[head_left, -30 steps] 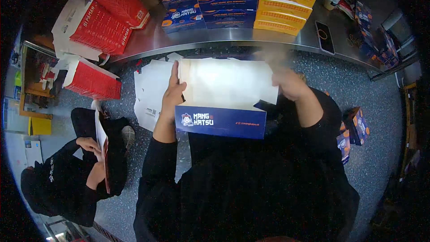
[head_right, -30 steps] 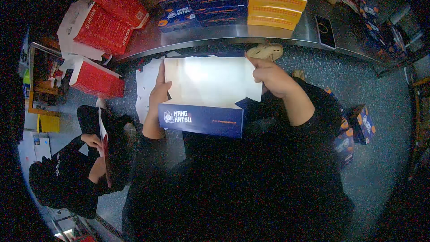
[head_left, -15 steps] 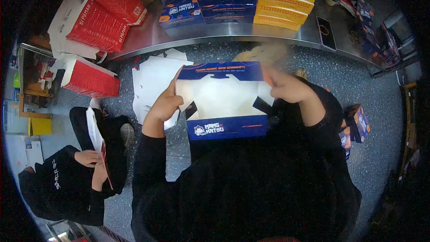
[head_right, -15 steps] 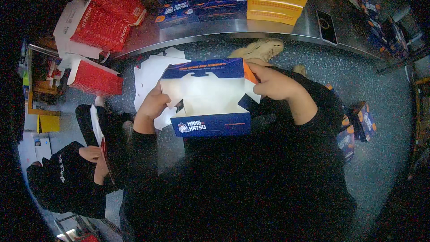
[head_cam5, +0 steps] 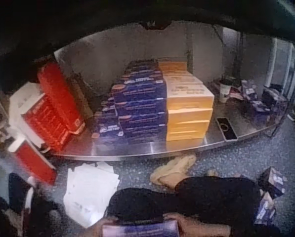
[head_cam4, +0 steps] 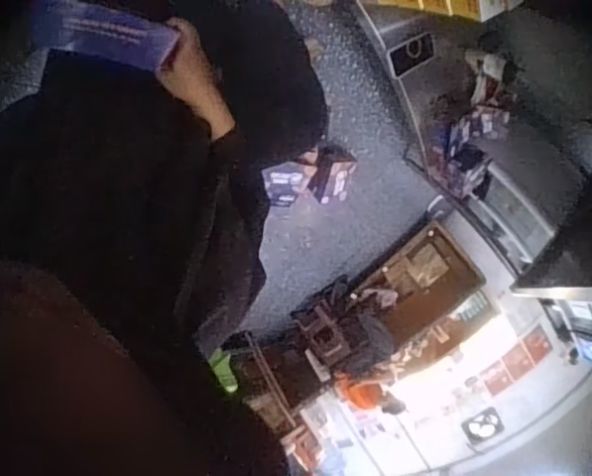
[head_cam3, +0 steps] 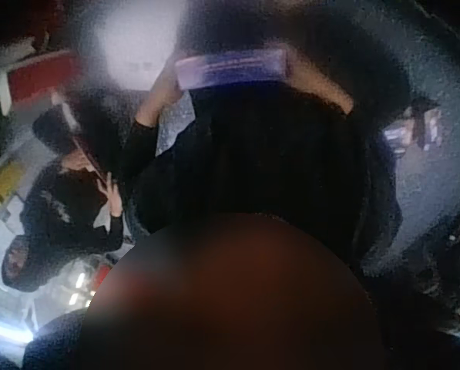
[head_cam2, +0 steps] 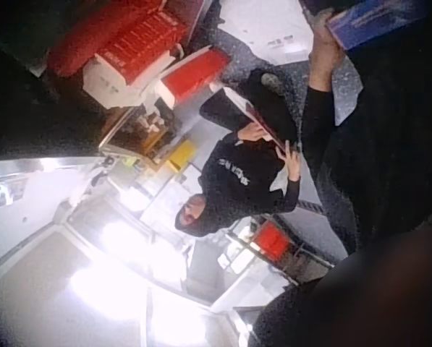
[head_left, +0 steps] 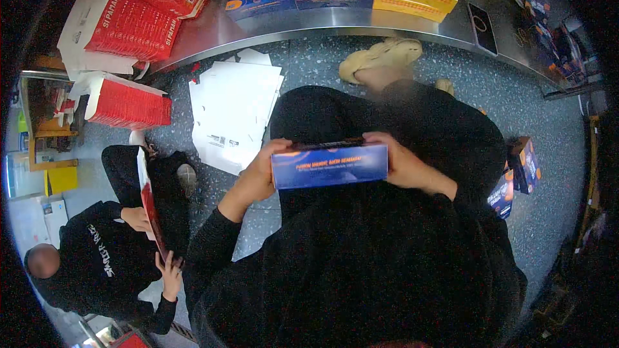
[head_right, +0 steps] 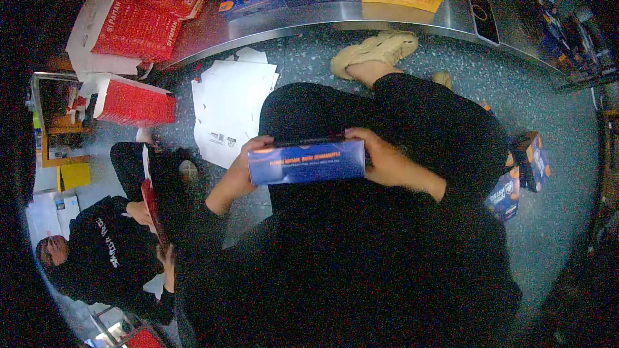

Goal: The person assembles cardboard takeout boxes by hand while sitting on the floor, folding the sides and flaps to form the box shape and then stacking the completed boxes on a metal shelf or placing them on the floor.

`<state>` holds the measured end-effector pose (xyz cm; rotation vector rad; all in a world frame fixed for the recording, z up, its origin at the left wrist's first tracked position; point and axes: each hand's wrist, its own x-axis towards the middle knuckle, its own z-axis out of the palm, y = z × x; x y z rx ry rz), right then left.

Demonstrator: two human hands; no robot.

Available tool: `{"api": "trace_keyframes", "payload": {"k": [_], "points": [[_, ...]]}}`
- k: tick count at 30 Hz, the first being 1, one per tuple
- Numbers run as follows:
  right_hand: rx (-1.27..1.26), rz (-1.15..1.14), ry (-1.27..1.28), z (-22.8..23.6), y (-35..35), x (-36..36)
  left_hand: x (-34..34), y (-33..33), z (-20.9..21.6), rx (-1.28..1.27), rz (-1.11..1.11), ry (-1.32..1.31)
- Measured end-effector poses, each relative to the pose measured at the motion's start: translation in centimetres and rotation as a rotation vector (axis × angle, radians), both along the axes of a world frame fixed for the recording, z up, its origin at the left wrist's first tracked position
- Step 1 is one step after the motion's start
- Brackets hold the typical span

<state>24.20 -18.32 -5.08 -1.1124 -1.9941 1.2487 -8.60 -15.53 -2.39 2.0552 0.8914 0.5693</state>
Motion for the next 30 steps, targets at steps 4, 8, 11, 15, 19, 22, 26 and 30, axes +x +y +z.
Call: {"api": "trace_keyframes", "payload": {"k": [4, 8, 11, 15, 19, 22, 26, 30], "points": [[0.147, -0.064, 0.17, -2.2, -0.9, -2.0, 0.5, 0.2, 0.9, 0.113, -0.141, 0.108], [-0.127, 0.04, 0.143, -2.0, -0.6, -1.6, 0.7, 0.4, -1.2, -0.071, -0.044, -0.11], [-0.372, 0.218, 0.222, 2.2, 2.4, 0.0, 0.7, 1.1, -1.1, 0.083, 0.021, -0.113], [-0.979, 0.241, 0.688, 6.5, 2.9, 2.6, 1.6, 4.5, 0.3, 0.502, 0.003, -0.159], [-1.208, -0.246, 0.879, 3.2, 2.7, 0.9, 5.1, 4.7, 1.6, 0.627, 0.238, -0.163], [-1.015, -0.337, 1.067, 2.0, 3.1, -0.1, 6.7, 4.7, -0.2, 0.279, 0.712, -0.505], [-0.804, -0.537, 1.179, 2.9, 3.3, -2.0, 9.2, 3.1, -0.7, -0.587, 0.564, -1.22], [-0.716, -0.511, 0.982, 2.4, 3.5, -3.0, 12.6, 1.9, -1.2, -0.513, 0.721, -1.041]]}}
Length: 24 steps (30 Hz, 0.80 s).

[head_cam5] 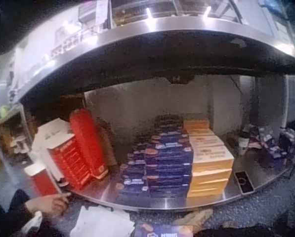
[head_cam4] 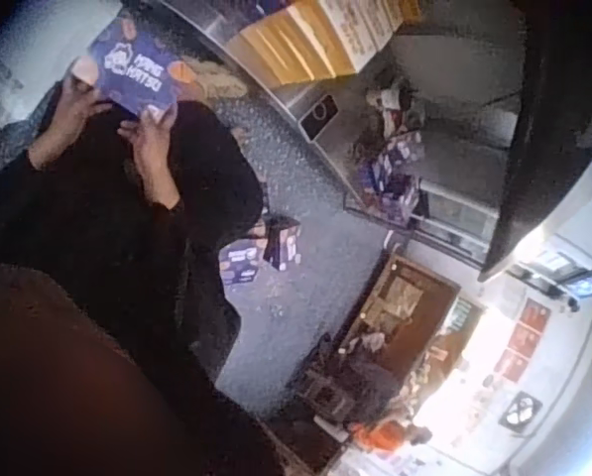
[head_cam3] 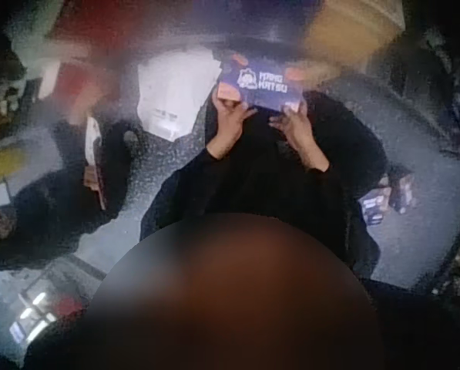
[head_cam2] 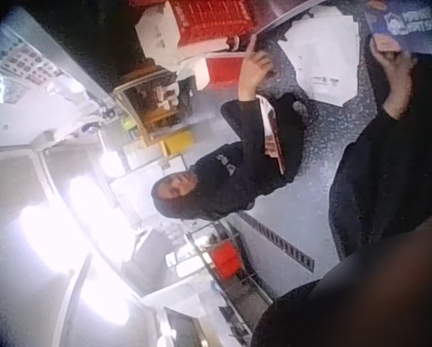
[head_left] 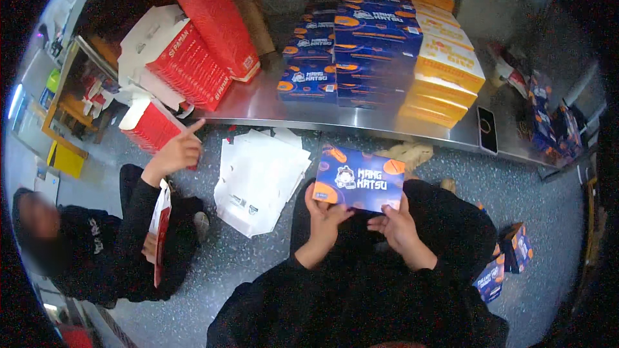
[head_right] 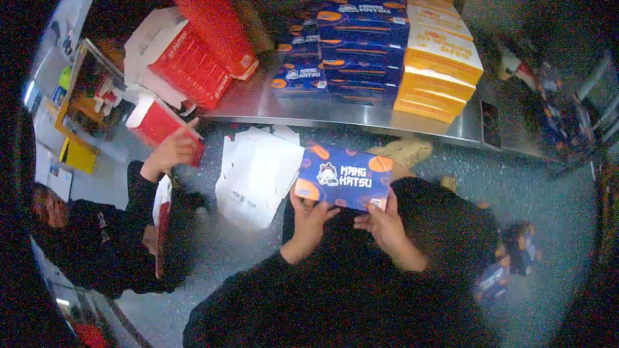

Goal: The person assembles cardboard takeout boxes by hand while sitting on the floor, folding the sides and flaps to form the box shape and then stacking the completed boxes on a metal shelf or placing them on the floor.

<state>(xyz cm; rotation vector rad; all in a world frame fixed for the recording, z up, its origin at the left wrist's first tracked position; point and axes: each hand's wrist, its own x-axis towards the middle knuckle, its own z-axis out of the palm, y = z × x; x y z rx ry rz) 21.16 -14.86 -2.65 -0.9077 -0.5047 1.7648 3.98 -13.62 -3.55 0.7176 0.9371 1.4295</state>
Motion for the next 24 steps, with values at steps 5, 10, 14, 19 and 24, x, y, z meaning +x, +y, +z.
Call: {"api": "trace_keyframes", "payload": {"k": [5, 10, 14, 19, 24], "points": [[0.031, 0.051, -0.065, -0.7, -0.2, 0.9, -4.0, 5.7, 1.0, 0.034, 0.233, -0.121], [-0.06, 0.298, -0.345, -8.1, 0.3, 2.1, -8.9, 16.5, 2.8, -0.033, 0.494, -0.145], [0.233, 0.318, -1.017, -9.6, 0.9, 1.0, -11.7, 23.4, 3.0, -0.008, 0.644, -0.129], [0.239, 0.34, -0.979, -10.3, 1.3, 1.4, -11.2, 27.6, 3.7, -0.139, 0.59, -0.072], [0.186, 0.293, -0.919, -9.9, 1.0, 1.0, -9.8, 29.8, 2.7, -0.122, 0.496, 0.143]]}}
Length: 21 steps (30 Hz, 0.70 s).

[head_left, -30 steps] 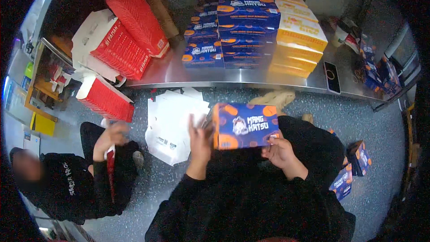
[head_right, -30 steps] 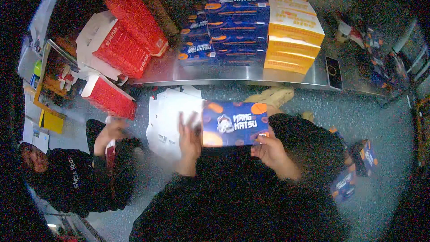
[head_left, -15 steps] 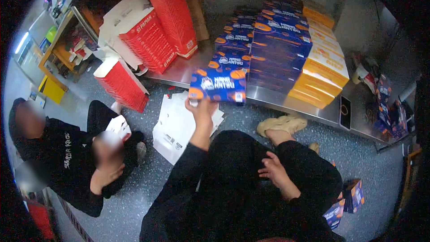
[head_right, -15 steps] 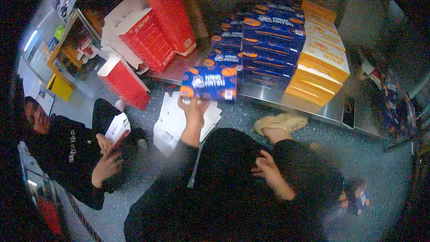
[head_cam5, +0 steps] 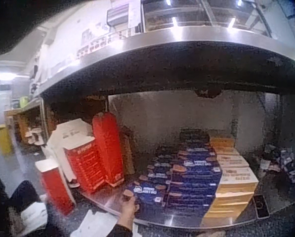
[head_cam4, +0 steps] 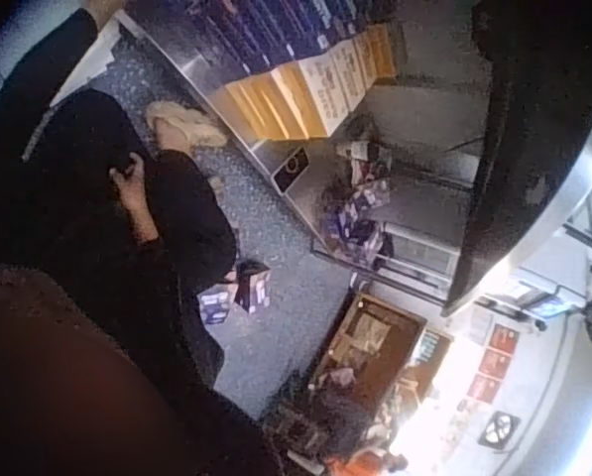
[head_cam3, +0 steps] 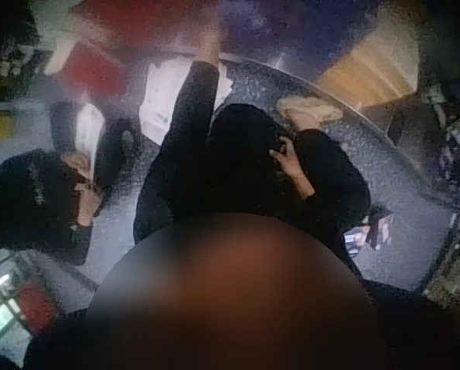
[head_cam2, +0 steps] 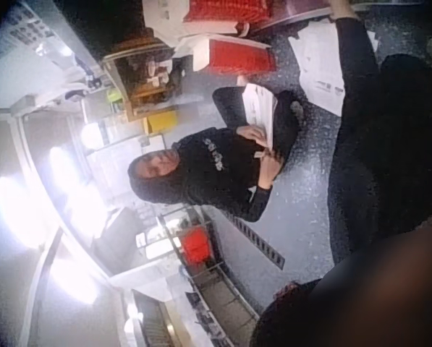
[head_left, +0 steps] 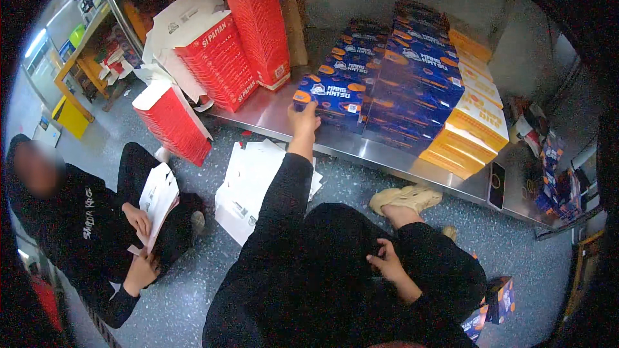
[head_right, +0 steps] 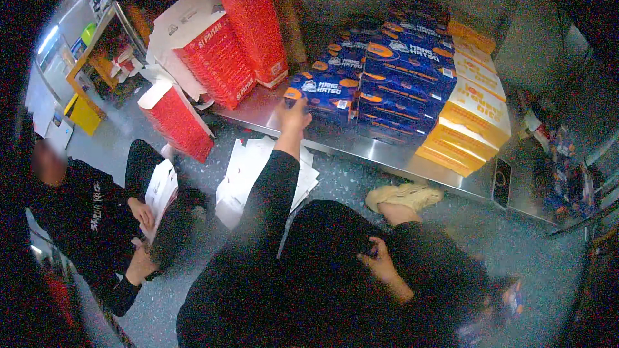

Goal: The person assembles cardboard takeout boxes by hand while sitting on the floor, folding the sides and flaps to form the box shape and then stacking the completed boxes on a metal shelf or placing them on the floor.

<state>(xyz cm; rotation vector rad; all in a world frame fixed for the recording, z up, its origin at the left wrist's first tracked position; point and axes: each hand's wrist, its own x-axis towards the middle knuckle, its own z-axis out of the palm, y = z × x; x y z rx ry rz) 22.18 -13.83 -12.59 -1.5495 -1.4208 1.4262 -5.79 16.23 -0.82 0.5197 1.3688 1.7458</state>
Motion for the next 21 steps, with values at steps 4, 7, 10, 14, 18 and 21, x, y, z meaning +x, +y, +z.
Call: {"api": "trace_keyframes", "payload": {"k": [4, 7, 10, 14, 18, 21], "points": [[0.019, 0.029, -0.011, -1.0, 0.4, 0.3, -0.3, 1.5, -0.9, -0.073, -0.049, 0.229], [-0.135, 0.021, 0.05, 1.6, 0.6, -0.2, 0.1, 1.7, -0.1, -0.181, -0.069, 0.317], [-0.156, 0.024, 0.086, 1.6, 0.6, -0.2, 0.4, 1.5, -0.2, -0.164, -0.034, 0.373], [-0.068, 0.034, -0.046, 0.5, 0.6, 0.0, 1.7, -1.5, -2.6, 0.054, 0.12, 0.682], [0.065, 0.101, -0.126, -0.7, 0.7, 0.4, 6.7, -14.4, -5.5, 0.133, -0.255, 0.924], [0.101, 0.106, -0.142, 0.4, 0.7, 0.0, 9.0, -22.5, -4.0, 0.003, -1.103, 1.572]]}}
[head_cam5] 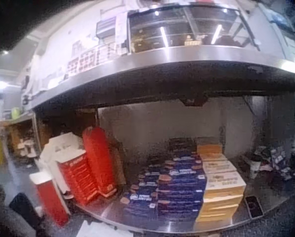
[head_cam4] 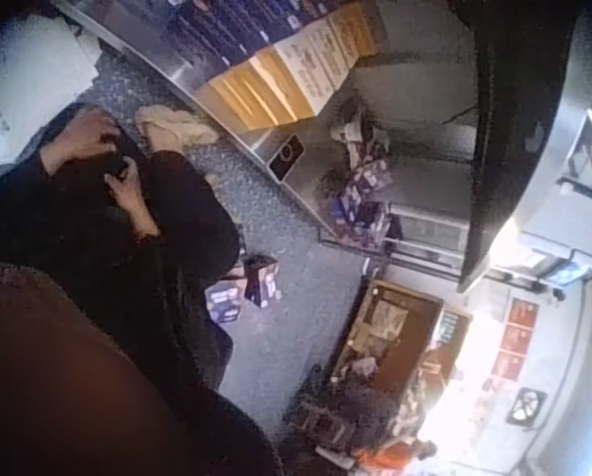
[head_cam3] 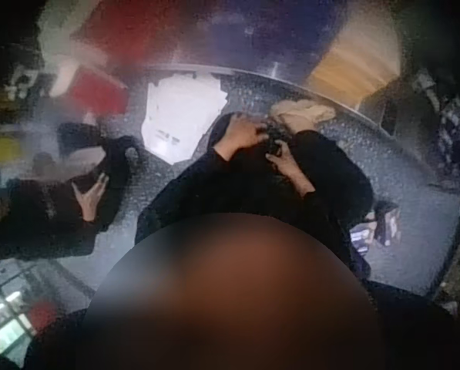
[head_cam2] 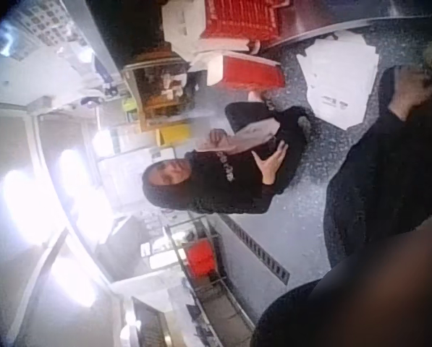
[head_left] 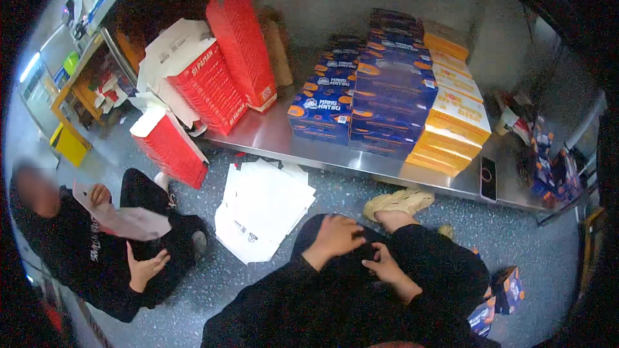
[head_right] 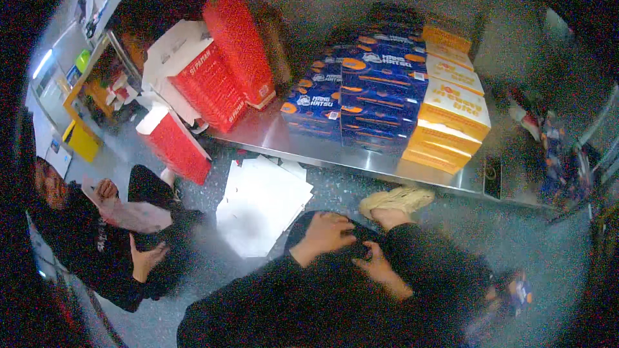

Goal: The person assembles cardboard takeout boxes by hand while sitting on the floor, folding the sides and flaps to form the box shape and then stacking the completed boxes on a metal shelf or placing them on the floor.

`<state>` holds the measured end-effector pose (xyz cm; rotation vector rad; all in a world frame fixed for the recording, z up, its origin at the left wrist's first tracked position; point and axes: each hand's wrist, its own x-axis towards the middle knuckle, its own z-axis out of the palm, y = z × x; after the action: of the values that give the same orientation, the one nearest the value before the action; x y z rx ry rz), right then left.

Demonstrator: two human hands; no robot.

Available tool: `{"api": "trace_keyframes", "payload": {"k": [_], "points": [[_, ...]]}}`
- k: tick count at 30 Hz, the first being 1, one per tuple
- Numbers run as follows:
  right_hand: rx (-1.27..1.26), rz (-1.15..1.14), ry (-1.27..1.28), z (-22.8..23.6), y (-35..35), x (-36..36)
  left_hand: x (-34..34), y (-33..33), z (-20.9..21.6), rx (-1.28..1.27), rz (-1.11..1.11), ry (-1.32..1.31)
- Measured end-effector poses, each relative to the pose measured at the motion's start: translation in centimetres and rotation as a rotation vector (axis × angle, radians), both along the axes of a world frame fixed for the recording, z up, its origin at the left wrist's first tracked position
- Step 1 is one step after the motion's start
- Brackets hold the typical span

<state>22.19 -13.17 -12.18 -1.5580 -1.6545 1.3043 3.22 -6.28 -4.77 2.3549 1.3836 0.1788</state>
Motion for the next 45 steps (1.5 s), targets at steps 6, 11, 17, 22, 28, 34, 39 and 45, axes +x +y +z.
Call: {"api": "trace_keyframes", "payload": {"k": [6, 11, 17, 22, 28, 34, 39, 45], "points": [[-0.118, 0.176, -0.13, 3.5, -1.5, 0.4, 1.2, -1.0, 0.4, 0.069, -0.042, 0.225], [0.086, 0.257, -0.096, 10.3, -4.5, 5.2, 4.5, -0.4, 1.0, 0.048, -0.071, 0.249], [0.436, -0.524, -0.027, 14.7, -6.9, 16.6, 2.6, -2.1, 0.9, 0.072, 0.069, 0.185], [0.401, -1.2, -0.807, 10.3, -12.1, 31.8, 4.1, -1.9, 0.8, 0.119, 0.047, 0.264], [-0.325, -1.485, -0.963, 8.3, -19.8, 39.2, 4.4, 0.5, -0.3, -0.099, 0.06, 0.349], [-0.154, -1.861, -0.559, -3.7, -27.6, 51.2, 4.6, 1.5, -2.6, -0.045, 0.122, 0.537], [-0.077, -1.83, 0.05, -6.4, -29.6, 51.3, 5.7, 0.5, -0.3, -0.027, 0.179, 0.512], [-0.063, -1.54, 0.411, 1.6, -29.4, 45.0, 4.8, -0.2, 0.3, -0.114, 0.214, 0.446]]}}
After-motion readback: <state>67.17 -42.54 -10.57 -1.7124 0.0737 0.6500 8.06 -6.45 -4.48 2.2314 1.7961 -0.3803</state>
